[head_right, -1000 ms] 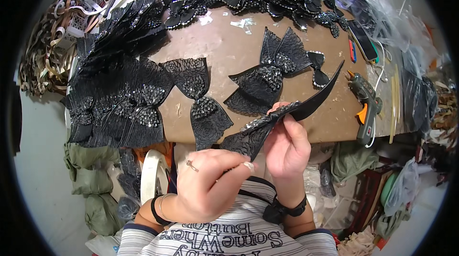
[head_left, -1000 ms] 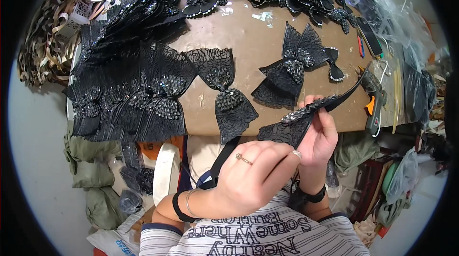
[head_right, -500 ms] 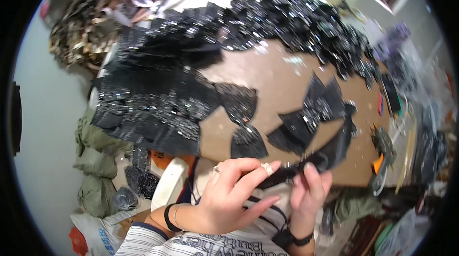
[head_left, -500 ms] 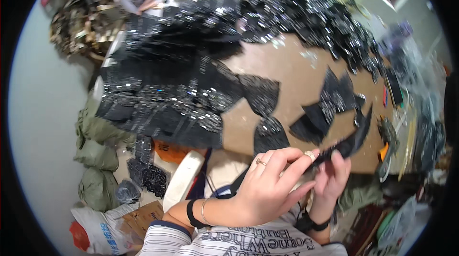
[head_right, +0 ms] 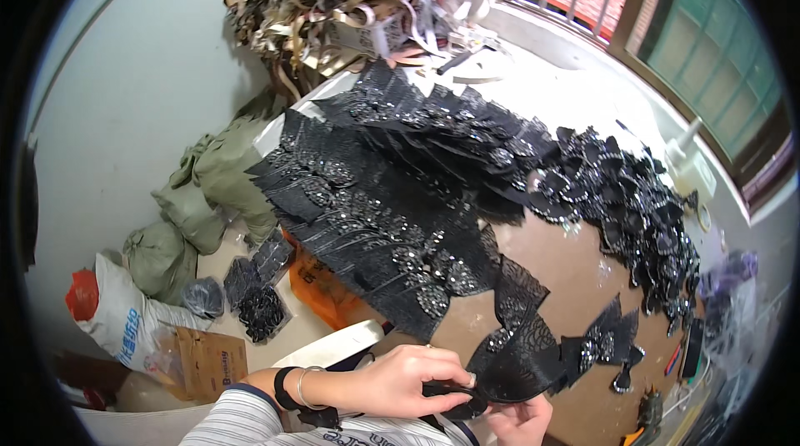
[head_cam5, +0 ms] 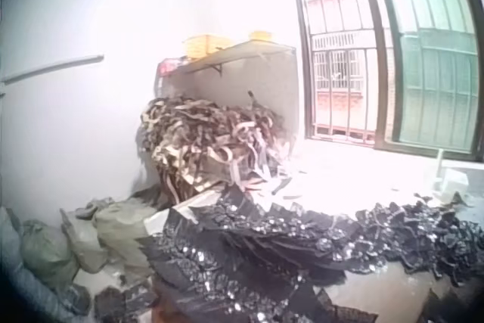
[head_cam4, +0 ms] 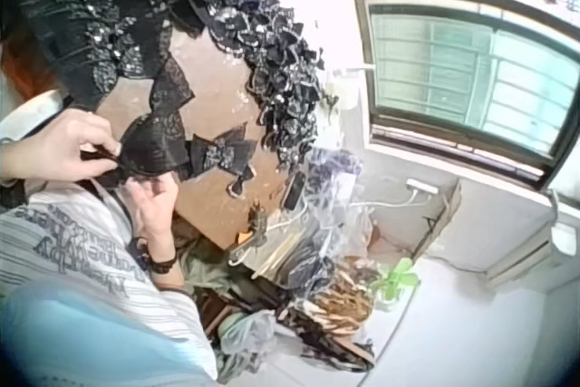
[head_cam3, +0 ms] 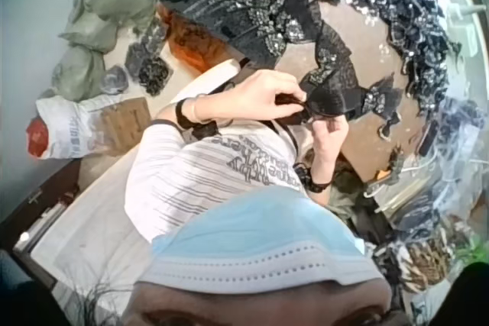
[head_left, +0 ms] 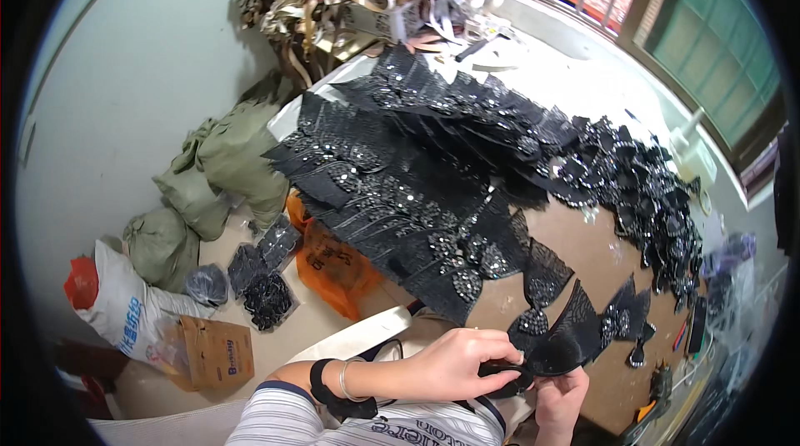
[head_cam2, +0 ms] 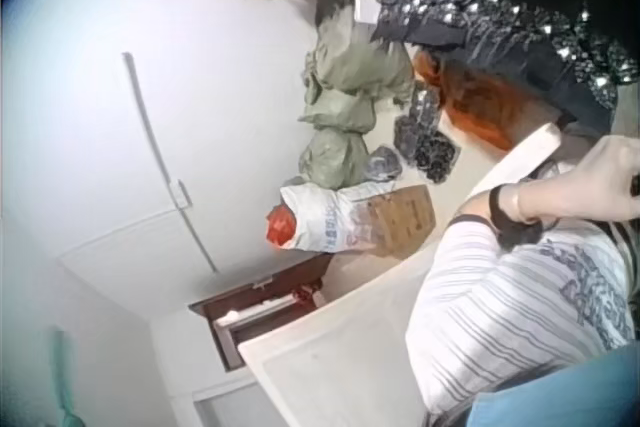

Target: The person assembles black lace bows by folding pieces of sequined lace and securing them with a hot glue gun. They repeatedly pick up lace pieces, fold them into bow shapes, apply glue to the center, and press the layers together before placing the finished items on the table.

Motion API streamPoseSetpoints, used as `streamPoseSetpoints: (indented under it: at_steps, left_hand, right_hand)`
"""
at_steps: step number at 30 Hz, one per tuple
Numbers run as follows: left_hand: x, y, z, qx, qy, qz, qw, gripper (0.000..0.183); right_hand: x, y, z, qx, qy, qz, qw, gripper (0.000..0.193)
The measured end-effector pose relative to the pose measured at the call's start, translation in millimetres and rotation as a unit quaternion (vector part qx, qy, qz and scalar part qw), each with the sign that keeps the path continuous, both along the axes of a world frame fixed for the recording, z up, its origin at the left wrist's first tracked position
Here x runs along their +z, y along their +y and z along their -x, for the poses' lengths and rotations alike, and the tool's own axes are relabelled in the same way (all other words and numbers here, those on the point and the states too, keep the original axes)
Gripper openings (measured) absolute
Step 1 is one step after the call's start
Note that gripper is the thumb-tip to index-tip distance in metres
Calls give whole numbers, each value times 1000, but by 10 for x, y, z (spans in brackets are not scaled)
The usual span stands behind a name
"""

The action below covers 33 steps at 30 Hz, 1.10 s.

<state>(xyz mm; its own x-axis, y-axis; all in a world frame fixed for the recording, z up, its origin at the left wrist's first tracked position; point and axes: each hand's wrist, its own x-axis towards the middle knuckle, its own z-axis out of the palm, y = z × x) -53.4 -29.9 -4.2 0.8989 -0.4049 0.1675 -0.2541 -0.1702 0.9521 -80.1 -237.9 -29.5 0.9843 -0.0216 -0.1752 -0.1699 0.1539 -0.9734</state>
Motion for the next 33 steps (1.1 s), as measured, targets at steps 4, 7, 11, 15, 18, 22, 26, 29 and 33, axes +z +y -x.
streamPoseSetpoints:
  at_steps: [4,7,11,15,18,22,26,29,33]
  left_hand:
    - [105,252,-16,-60,55,31,996,22]
    - [330,770,-371,-26,-48,-31,998,24]
    - [517,1894,-1781,246,-276,-221,902,19]
    - [-54,2970,-2933,356,-223,-379,825,21]
    - [-548,3001,-3269,307,-77,-547,775,42]
    - [-688,2810,-3390,378,-54,-537,752,50]
    - [-623,2938,-3470,357,-28,-366,859,49]
    - [-506,3166,-3419,394,25,-307,866,47]
    - [-354,3288,-3392,365,155,-35,917,46]
  right_hand:
    - [245,291,-191,22,8,-56,998,21]
    - [411,320,-363,45,60,-65,995,19]
    - [1026,337,-657,11,123,50,991,11]
    - [1328,130,-1328,85,-25,212,973,38]
    - [1452,171,-1989,14,-166,254,953,23]
    - [1500,363,-2786,4,-337,287,897,23]
    - [1206,857,-3250,-3,-455,289,842,26]
    - [858,1115,-3377,33,-456,353,816,34]
    - [563,1252,-3380,77,-499,396,767,42]
